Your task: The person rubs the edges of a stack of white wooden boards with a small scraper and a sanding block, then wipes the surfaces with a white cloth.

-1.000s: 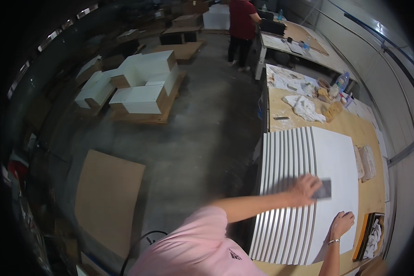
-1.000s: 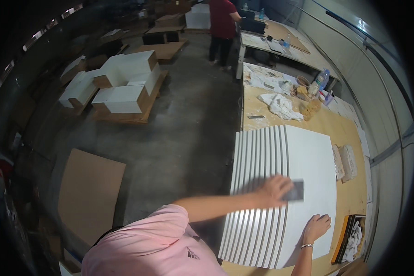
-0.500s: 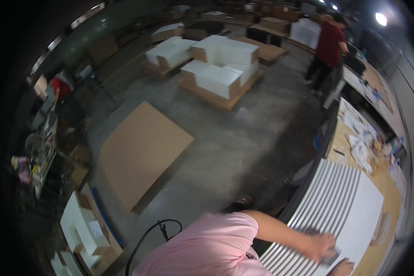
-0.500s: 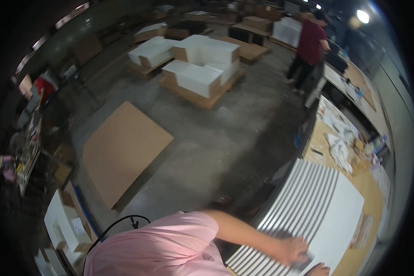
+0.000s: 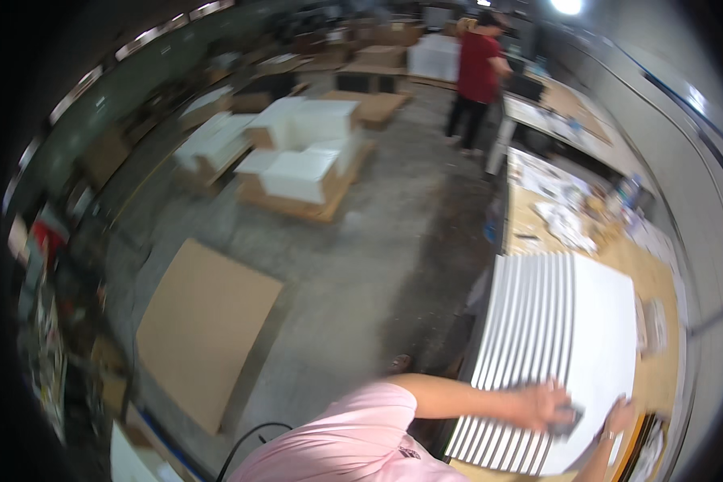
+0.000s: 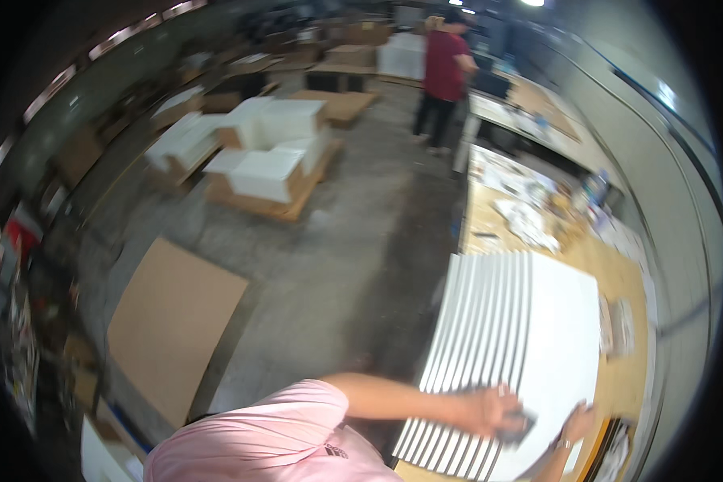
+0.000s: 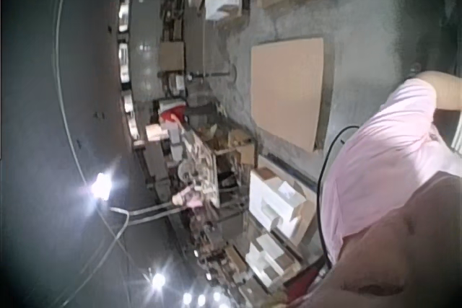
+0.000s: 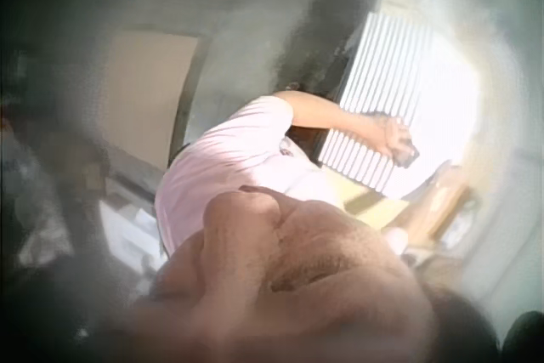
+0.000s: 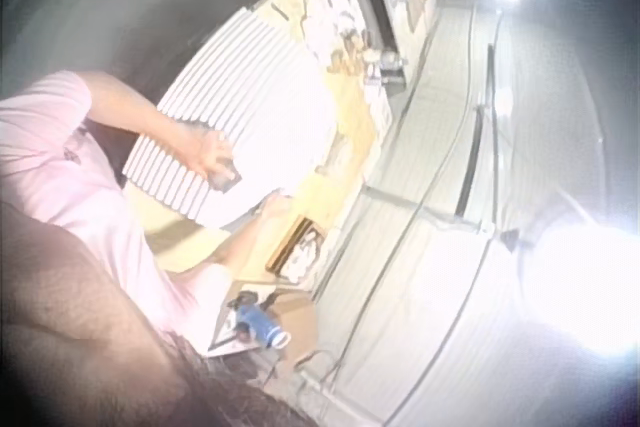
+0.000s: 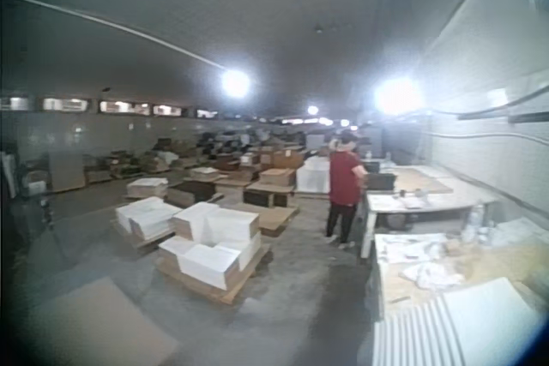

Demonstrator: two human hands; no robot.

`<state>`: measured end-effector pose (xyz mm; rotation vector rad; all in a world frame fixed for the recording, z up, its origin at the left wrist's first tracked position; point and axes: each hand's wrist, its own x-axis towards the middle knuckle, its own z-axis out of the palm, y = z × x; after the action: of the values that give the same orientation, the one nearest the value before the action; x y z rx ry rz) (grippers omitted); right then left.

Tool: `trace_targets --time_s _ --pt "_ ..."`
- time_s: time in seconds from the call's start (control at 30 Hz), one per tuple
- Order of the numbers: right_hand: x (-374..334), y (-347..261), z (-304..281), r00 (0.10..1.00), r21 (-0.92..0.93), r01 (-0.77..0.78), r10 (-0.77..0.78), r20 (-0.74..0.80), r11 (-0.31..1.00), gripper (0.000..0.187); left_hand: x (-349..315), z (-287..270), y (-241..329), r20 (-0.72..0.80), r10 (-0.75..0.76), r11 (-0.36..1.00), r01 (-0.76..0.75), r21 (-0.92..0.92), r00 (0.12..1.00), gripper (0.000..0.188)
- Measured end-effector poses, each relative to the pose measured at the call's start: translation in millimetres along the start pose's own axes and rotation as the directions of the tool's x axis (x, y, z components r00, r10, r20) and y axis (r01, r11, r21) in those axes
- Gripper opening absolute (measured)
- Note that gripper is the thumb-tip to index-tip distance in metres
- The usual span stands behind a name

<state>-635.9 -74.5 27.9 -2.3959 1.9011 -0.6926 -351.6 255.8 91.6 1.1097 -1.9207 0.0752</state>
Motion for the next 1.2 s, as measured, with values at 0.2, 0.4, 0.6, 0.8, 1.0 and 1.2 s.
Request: trace_targets --time_s 0.2,0.4,0.6,0.8,1.0,1.2 --pt "-29 -57 -55 0.99 -0.073 -0.093 0.085 -0.115 0.993 0.036 29 2 -64 -0.021 -0.341 0.914 0.337 0.226 0.94 0.068" --pt "-71 -88 -74 0.988 0.071 -0.068 0.077 -0.133 0.995 0.047 -12 1 13 0.243 0.034 0.998 -0.021 -0.059 0.969 0.067" --pt "-147 -137 -87 0.984 0.004 0.152 -0.151 -0.097 0.988 0.051 41 -43 -138 -0.077 -0.431 0.866 0.436 0.244 0.899 0.053" --pt "-147 -157 -108 0.999 0.016 0.039 -0.038 -0.024 0.999 0.053 30 -33 -82 0.263 0.021 0.999 -0.031 0.034 0.965 0.064" --pt "-150 -160 -104 1.0 -0.015 0.024 -0.025 -0.019 1.0 0.054 68 -68 -285 -0.081 -0.391 0.862 0.396 0.316 0.917 0.054" --pt "-150 -158 -110 1.0 -0.022 -0.001 0.001 -0.008 1.0 0.054 83 -83 -322 -0.037 -0.343 0.914 0.342 0.216 0.939 0.056"
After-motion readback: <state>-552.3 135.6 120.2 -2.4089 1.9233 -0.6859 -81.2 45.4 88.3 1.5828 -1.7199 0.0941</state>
